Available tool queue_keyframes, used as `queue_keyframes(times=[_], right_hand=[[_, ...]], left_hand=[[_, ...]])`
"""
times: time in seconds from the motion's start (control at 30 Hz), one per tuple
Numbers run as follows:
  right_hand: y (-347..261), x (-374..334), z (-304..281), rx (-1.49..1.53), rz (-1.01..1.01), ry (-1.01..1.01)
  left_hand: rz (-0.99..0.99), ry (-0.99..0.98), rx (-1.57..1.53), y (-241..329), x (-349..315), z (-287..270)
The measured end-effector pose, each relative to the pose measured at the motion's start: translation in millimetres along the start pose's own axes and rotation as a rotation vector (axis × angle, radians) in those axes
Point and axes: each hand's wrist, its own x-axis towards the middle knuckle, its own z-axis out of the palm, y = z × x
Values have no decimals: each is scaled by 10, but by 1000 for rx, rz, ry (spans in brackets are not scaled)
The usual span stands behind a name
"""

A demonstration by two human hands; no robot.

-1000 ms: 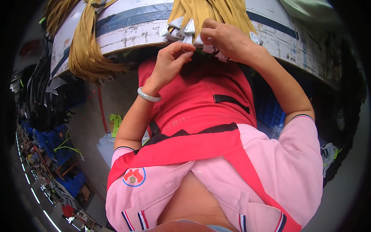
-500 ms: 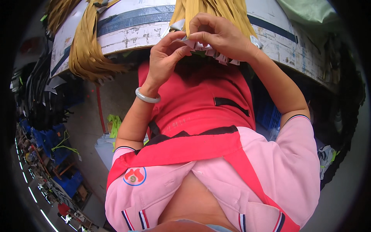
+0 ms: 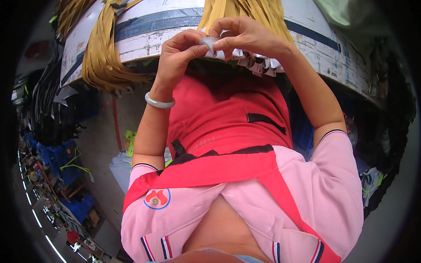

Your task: Attaching white plastic caps to the ends of gold-colored fabric strips for assembly.

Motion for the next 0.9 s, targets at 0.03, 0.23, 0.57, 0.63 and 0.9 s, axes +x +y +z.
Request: queue_keyframes(times=[0.03, 0.23, 0.57, 0.63, 0.9], right_hand=[[1, 25, -55, -25, 24, -86], [-70, 77, 26, 5, -106, 6], [179, 291, 396, -784, -602, 607], [198, 297, 401, -820, -614, 640], [249, 156, 333, -169, -343, 338]], left_hand=[[1, -3, 1, 3, 21, -21], [-123, 21, -97, 76, 49, -86], [458, 433, 944, -124, 110, 145], [300, 460, 783, -99, 103, 161], [85, 128, 502, 1, -88, -122]])
